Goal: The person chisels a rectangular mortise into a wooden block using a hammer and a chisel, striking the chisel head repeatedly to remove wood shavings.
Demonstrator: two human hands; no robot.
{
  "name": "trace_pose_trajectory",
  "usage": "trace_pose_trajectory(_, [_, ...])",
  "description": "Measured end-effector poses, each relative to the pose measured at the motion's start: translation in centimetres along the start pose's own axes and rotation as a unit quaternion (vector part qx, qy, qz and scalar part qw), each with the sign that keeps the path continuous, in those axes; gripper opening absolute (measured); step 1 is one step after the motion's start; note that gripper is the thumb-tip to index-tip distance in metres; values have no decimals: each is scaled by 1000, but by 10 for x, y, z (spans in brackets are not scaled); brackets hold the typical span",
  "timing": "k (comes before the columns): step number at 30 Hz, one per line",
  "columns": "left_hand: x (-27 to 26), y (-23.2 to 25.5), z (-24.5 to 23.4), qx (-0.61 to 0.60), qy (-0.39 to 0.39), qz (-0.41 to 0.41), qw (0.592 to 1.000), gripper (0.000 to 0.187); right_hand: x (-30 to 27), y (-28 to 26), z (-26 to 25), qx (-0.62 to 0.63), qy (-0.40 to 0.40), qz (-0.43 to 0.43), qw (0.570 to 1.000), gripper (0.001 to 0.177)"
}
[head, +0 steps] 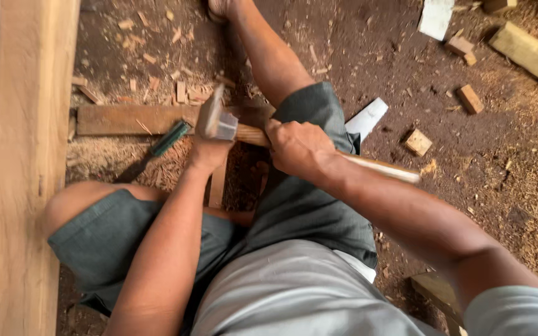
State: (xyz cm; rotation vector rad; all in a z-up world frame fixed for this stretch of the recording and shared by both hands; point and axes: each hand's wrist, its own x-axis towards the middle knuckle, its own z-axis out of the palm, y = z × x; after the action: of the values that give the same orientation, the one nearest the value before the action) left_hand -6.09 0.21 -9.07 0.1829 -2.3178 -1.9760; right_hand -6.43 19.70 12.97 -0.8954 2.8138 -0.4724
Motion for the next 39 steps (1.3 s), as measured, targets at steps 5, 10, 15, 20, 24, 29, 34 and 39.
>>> trace_pose_trajectory(5, [7,-8,-5,113,-27,134,984,53,-18,-2,-2,16,9,44,999,20])
trace_pose_trajectory(10, [13,-24,0,179,14,273,945,42,-23,5,6,48,1,37,998,19])
trace_pose_trajectory(15, [1,-25,11,-293,-60,-90,950,64,-16,21,38,4,-33,43,999,12])
trace_pose_trajectory(20, [-14,-15,8,21,-40,-5,999,20,-63,36,38,40,-32,148,988,27])
trace_pose_trajectory(24, [-9,11,5,9,40,9,999,23,-82,63,20,75,22,313,947,33])
trace_pose_trajectory(29, [-17,28,-5,6,-22,78,997,31,-86,88,27,116,48,423,898,37])
trace_pose_trajectory(34, [-37,99,-13,126,226,107,960,15,-75,112,28,166,25,443,881,35])
trace_pose_trajectory(39, [-10,153,-59,-97,210,198,952,14,-68,116,9,166,20,463,871,30])
